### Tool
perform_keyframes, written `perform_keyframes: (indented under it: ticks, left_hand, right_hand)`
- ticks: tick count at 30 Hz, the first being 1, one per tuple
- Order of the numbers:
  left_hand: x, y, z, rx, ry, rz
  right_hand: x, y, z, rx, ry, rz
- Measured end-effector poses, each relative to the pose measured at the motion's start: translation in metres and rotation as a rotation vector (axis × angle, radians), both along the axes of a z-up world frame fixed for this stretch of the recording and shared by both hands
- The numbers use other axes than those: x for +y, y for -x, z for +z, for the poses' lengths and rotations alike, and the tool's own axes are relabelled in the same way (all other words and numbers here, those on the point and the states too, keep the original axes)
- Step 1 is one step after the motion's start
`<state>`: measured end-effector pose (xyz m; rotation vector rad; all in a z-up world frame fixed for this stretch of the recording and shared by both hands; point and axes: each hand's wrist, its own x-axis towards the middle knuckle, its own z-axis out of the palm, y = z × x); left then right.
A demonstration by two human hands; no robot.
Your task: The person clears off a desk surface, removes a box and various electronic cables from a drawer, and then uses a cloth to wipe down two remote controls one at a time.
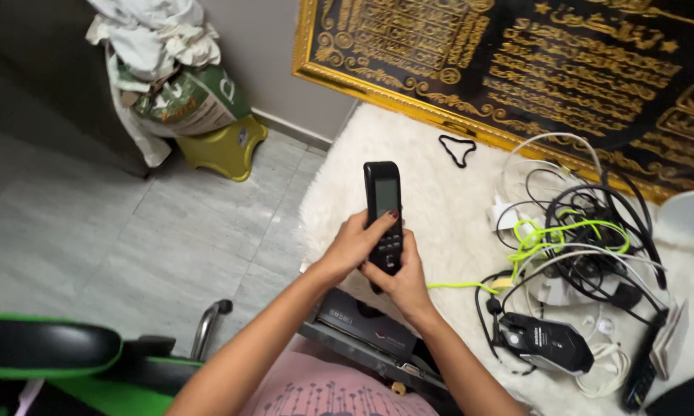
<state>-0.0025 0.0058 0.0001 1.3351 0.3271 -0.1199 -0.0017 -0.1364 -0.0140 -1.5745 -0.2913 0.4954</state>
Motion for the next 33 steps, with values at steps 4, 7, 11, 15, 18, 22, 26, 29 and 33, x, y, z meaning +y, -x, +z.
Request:
perform_keyframes:
  ticks: [4,7,11,15,18,22,26,29,33]
  left_hand:
    - [0.024,0.007,0.003,-0.008,-0.045,0.040]
    - [0.045,0.002,-0.001,-0.132,0.078,0.104]
    - [0.104,-0.013,-0.030,-0.014,0.120,0.182]
    - [0.212,-0.038,-0.075,0.031,-0.033,0.261]
    - [0.320,-0.071,-0.126,0.008,-0.281,0.323]
    - [0.473,-0.123,-0.199,0.079,-0.760,0.430]
    - [0.587,-0.175,-0.250,0.051,-1.178,0.325]
    - [0.633,-0.204,-0.270,0.199,-1.231,0.318]
    - [0.674,-0.238,-0.295,0.249,-1.316,0.281]
  right_hand:
    - [0.024,-0.005,0.005,-0.013,0.043,0.044]
    - [0.046,-0.013,0.008,-0.071,0.081,0.093]
    - [0.081,-0.021,0.007,-0.068,0.161,0.104]
    - [0.126,-0.047,-0.008,-0.026,0.256,0.085]
    - [0.163,-0.072,-0.032,-0.350,0.295,0.025]
    - [0.210,-0.094,-0.055,-0.291,0.440,-0.044]
    - [0.255,-0.108,-0.082,-0.228,0.506,-0.053]
    - [0.279,-0.115,-0.104,-0.154,0.501,-0.043]
    - [0.290,-0.125,-0.146,0.011,0.545,-0.035]
